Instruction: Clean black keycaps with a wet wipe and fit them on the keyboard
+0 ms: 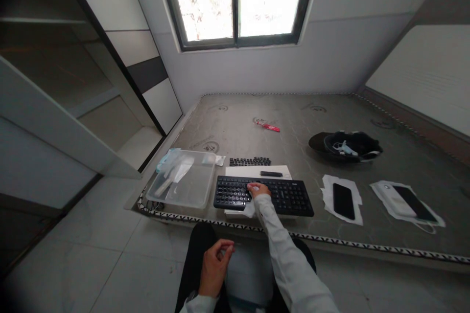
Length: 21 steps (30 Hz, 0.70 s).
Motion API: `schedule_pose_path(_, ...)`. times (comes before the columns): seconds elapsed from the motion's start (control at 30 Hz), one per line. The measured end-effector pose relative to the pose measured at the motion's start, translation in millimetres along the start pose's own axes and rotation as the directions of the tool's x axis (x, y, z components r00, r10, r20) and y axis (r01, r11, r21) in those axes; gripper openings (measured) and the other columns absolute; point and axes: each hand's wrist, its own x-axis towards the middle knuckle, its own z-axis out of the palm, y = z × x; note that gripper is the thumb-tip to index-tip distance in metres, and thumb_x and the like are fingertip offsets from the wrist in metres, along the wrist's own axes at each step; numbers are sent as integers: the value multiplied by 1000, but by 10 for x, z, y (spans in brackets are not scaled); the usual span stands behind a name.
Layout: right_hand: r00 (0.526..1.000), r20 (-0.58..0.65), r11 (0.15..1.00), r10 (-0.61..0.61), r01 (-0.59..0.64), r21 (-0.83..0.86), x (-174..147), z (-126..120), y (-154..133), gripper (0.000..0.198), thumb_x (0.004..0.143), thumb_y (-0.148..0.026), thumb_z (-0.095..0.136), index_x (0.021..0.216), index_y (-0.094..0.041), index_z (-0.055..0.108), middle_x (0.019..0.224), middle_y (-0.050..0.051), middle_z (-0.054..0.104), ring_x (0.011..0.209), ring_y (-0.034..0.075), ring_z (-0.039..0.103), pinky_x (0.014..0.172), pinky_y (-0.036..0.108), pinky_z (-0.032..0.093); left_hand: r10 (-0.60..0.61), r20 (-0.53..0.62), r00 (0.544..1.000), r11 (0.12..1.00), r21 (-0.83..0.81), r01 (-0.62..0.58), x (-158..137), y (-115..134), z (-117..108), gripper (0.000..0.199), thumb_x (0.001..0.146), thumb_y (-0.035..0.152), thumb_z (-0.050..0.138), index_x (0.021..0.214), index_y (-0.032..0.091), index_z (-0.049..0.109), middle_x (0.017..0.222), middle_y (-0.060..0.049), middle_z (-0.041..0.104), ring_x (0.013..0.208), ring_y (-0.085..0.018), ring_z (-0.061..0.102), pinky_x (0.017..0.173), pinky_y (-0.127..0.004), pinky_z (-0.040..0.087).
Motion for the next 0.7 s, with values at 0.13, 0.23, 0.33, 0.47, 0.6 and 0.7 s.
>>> schedule_pose_path(0.13, 998, 2, 998, 57, -57, -34, 67, 71, -45, 19, 86, -35, 58, 85, -17, 65, 89, 2, 70, 79, 15, 65, 75, 36, 54, -15, 5, 1000, 1000, 28, 15, -10, -90, -55, 25, 85, 38, 54, 88, 20, 71, 76, -1, 72, 55, -12, 55, 56, -22, 41)
schedule_pose_path(0.23, 996, -3, 995, 85, -85, -53, 106, 82, -47, 21, 86, -37, 57, 81, -18, 66, 86, 1, 71, 77, 15, 66, 76, 35, 53, -29, 14, 999, 999, 41, 29, 0, -139, -100, 25, 85, 38, 54, 87, 21, 71, 76, -1, 72, 54, -12, 54, 56, -22, 40)
schedule_pose_path(0.33, 996, -10, 994, 91, -91, -67, 141, 96, -46, 22, 86, -38, 57, 80, -18, 66, 85, 1, 71, 76, 15, 66, 76, 34, 53, -41, 4, 999, 998, 48, 40, 26, -191, -128, 26, 84, 40, 54, 87, 21, 71, 75, -1, 72, 54, -12, 53, 55, -22, 39)
schedule_pose_path(0.47, 996, -31, 992, 85, -88, -89, 165, 132, -58, 20, 85, -35, 59, 81, -17, 65, 86, 1, 70, 77, 15, 65, 75, 35, 54, -40, -7, 999, 998, 50, 40, 58, -250, -141, 28, 83, 41, 54, 88, 20, 72, 75, -2, 71, 54, -12, 52, 56, -22, 40)
schedule_pose_path(0.6, 997, -32, 991, 75, -78, -108, 169, 140, -72, 19, 85, -34, 59, 82, -17, 65, 86, 1, 70, 78, 15, 65, 74, 35, 54, -38, -7, 999, 998, 46, 38, 65, -292, -139, 31, 83, 44, 53, 88, 19, 72, 74, -2, 71, 53, -12, 52, 55, -22, 39)
schedule_pose_path(0.7, 997, -27, 990, 74, -77, -118, 174, 130, -73, 19, 86, -34, 58, 84, -17, 65, 87, 1, 70, 78, 15, 65, 74, 34, 54, -35, -22, 999, 998, 46, 36, 63, -334, -132, 34, 83, 47, 53, 87, 19, 72, 74, -2, 71, 54, -13, 54, 55, -22, 40)
